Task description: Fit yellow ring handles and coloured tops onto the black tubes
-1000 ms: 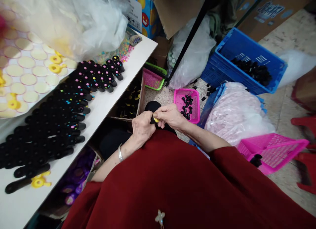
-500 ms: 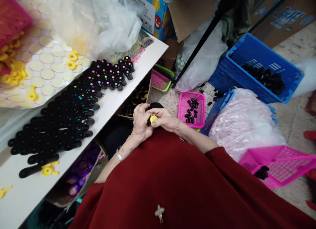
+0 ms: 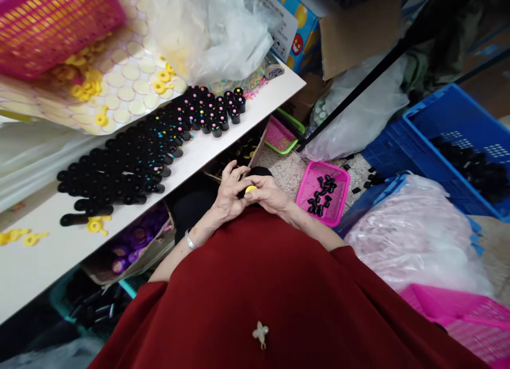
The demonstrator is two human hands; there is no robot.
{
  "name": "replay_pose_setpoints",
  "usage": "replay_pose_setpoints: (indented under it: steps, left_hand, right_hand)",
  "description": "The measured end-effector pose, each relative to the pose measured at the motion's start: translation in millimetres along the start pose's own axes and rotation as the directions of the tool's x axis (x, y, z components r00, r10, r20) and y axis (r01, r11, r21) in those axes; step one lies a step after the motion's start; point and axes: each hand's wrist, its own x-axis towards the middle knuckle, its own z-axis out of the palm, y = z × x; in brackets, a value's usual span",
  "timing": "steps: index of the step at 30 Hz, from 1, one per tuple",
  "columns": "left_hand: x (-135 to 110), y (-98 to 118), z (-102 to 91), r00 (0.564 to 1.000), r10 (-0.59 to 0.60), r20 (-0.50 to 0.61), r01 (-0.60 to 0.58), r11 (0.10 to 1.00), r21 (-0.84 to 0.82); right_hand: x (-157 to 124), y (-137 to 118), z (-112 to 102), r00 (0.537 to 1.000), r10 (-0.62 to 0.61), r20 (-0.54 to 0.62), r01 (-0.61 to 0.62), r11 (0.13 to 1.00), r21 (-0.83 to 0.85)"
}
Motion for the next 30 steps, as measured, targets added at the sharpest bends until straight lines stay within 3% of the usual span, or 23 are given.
replay_pose_setpoints:
  steps: [5,10,13,17,23,30]
  left_hand:
    - [-3.1,1.3,4.7,0.998,0.037,-0.043,-0.037,0.999,0.007]
    - [-0.1,-3.8,4.1,0.993,0.012,-0.118,-0.006,0.999,0.050]
    - [3.8,-6.1,2.3,0.994,0.020,-0.106,-0.015,0.999,0.049]
    - [5.8,-12.8,-0.5,0.998,-0.002,-0.067,-0.003,0.997,-0.075]
    - [6.8,-18.4,-4.3,0.988,-0.018,-0.151,0.022,1.000,0.021]
    - [5.5,-19.2,-9.2,0.989,-0.018,-0.146,0.029,0.997,0.073]
  right_hand:
    - [-1.2,11.7,-4.3,0.994,-0.110,0.019,0.109,0.993,0.047]
    - [2.1,7.9,-7.3,0.986,-0.103,0.132,0.085,0.987,0.134]
    - [6.1,6.5,-8.2,0.989,-0.102,0.108,0.087,0.987,0.135]
    - [12.2,8.1,-9.6,0.987,-0.141,0.077,0.127,0.977,0.170]
    - [19.4,7.8,-13.4,0.994,-0.055,0.091,0.033,0.973,0.230]
    - [27.2,14.2,-14.6,0.994,0.003,0.106,-0.032,0.961,0.276]
